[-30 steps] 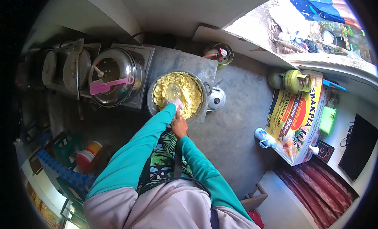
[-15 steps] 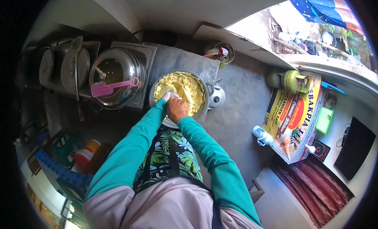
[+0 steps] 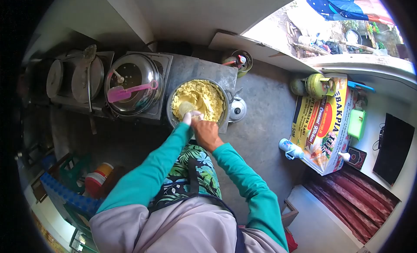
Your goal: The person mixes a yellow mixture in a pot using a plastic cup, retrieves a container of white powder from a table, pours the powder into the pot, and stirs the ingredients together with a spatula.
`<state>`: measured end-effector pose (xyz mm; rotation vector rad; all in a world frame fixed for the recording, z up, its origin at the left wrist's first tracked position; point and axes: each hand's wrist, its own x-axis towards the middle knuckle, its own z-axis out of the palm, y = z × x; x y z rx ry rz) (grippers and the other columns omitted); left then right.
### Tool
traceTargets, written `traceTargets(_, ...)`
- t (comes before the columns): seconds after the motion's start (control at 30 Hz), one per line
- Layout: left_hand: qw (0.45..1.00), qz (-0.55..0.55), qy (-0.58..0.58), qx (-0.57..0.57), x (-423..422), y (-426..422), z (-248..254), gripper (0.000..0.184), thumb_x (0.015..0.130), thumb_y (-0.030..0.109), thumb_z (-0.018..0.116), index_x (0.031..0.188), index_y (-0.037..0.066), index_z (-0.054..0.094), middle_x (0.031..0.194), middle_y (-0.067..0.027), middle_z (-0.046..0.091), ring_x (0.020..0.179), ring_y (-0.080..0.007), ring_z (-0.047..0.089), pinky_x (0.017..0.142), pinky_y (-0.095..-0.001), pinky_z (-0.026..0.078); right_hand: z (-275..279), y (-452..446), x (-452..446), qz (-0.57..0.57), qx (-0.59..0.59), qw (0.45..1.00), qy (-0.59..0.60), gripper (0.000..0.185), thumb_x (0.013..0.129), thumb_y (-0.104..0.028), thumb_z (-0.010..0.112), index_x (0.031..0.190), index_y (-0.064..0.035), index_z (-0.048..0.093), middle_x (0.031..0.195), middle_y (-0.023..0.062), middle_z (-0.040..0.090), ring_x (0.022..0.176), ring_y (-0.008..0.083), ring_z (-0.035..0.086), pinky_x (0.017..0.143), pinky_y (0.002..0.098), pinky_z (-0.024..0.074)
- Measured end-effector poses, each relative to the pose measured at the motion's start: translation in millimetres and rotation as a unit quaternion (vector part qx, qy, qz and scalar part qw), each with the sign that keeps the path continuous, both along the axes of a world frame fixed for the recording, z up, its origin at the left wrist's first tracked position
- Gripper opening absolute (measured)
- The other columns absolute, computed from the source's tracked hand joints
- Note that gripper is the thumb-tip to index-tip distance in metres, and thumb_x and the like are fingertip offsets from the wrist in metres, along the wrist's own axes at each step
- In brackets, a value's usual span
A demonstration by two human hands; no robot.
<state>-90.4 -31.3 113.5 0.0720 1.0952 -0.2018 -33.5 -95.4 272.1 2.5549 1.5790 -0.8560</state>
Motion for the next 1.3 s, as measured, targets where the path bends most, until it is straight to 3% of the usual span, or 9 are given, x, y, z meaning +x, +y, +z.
traceTargets(0.1,0.994,0.1,-0.021,-0.042,-24.7,-1.4,-35.4,0.016,0.067,0.022,0.054,0.062,0.007,0.055,0.052,-0.0089,0.051,0.042,-0.0248,0.046,0.046,-0.0337,0.042,-37.9,27.6,-24.0,0.044,-0.052,0.998,-0.015,0.012,0.072,-0.016,0.052,0.079,-0.0085,0.059,0.069,0.0087,0.061,0.064,0.0226,0.062,0.048,0.0359,0.0466)
traceTargets(0.5,0.828,-0.515,0.097,0.201,-12.5,22.5,-89.3,0.024,0.07,0.026,0.049,0.073,0.004,0.057,0.058,-0.01,0.054,0.048,-0.0245,0.049,0.048,-0.0347,0.042,-116.6,-11.4,-106.4,-0.437,0.133,0.88,0.129,0.048,0.072,-0.015,0.049,0.119,-0.0194,0.048,0.084,0.0211,0.06,0.077,0.037,0.059,0.064,0.0457,0.0453)
traceTargets(0.6,0.893,-0.383,0.132,0.197,-18.0,-0.1,-79.6,0.026,0.071,0.027,0.048,0.076,0.003,0.058,0.06,-0.0103,0.055,0.05,-0.0244,0.049,0.048,-0.0349,0.043,-78.2,-23.8,-60.7,-0.303,0.026,0.942,0.142,0.044,0.074,-0.014,0.048,0.117,-0.0202,0.05,0.079,0.02,0.061,0.073,0.0369,0.059,0.063,0.0447,0.0461)
traceTargets(0.67,0.997,-0.05,0.013,0.06,-22.5,-19.2,-32.8,0.034,0.074,0.033,0.045,0.079,0.002,0.058,0.066,-0.013,0.057,0.054,-0.0254,0.05,0.047,-0.0383,0.042,-15.6,-20.6,-21.2,-0.13,-0.01,0.989,0.077,0.029,0.077,-0.016,0.046,0.105,-0.0181,0.055,0.069,0.0133,0.06,0.063,0.0313,0.06,0.054,0.0415,0.0462)
traceTargets(0.7,0.99,-0.036,0.069,0.114,-19.1,-16.7,47.4,0.034,0.073,0.035,0.046,0.075,0.004,0.059,0.071,-0.0142,0.059,0.056,-0.0262,0.052,0.052,-0.0357,0.043,6.9,-18.6,-13.5,-0.039,-0.026,0.998,0.041,0.023,0.078,-0.016,0.046,0.099,-0.0145,0.056,0.066,0.0111,0.06,0.06,0.0281,0.06,0.051,0.04,0.0459)
traceTargets(0.83,0.998,0.03,-0.025,-0.043,-34.9,-42.0,17.4,0.022,0.074,0.023,0.046,0.072,0.005,0.058,0.067,-0.0119,0.057,0.055,-0.0236,0.051,0.053,-0.0349,0.044,-3.9,-20.4,-30.8,0.043,-0.066,0.996,-0.034,0.012,0.077,-0.017,0.046,0.08,-0.0079,0.053,0.064,0.0081,0.06,0.058,0.021,0.061,0.047,0.0354,0.0449)
traceTargets(0.93,0.991,-0.098,-0.076,-0.057,-32.7,-24.6,-75.5,0.019,0.071,0.021,0.05,0.07,0.004,0.058,0.071,-0.0137,0.058,0.057,-0.025,0.052,0.054,-0.0349,0.044,-61.0,-15.2,-45.6,-0.056,-0.009,0.998,-0.027,0.02,0.078,-0.014,0.043,0.093,-0.0053,0.053,0.068,0.013,0.06,0.061,0.0268,0.061,0.049,0.0403,0.0453)
traceTargets(1.17,0.869,-0.478,-0.027,0.125,-26.6,-20.4,-114.9,0.015,0.063,0.015,0.058,0.065,0.0,0.058,0.079,-0.0178,0.061,0.06,-0.0282,0.053,0.057,-0.0348,0.044,-75.5,-32.1,-92.3,-0.385,0.025,0.908,0.162,0.056,0.07,-0.014,0.055,0.125,-0.0139,0.042,0.085,0.0231,0.059,0.082,0.0366,0.057,0.07,0.0437,0.0451)
traceTargets(1.3,0.932,-0.346,-0.007,0.103,-29.4,-45.1,-64.7,0.015,0.064,0.014,0.056,0.068,0.0,0.056,0.076,-0.0165,0.06,0.06,-0.0268,0.054,0.058,-0.0341,0.045,-48.1,-63.3,-58.1,-0.247,-0.009,0.958,0.146,0.045,0.075,-0.025,0.054,0.118,-0.0146,0.049,0.08,0.0188,0.061,0.072,0.036,0.059,0.06,0.0449,0.0459)
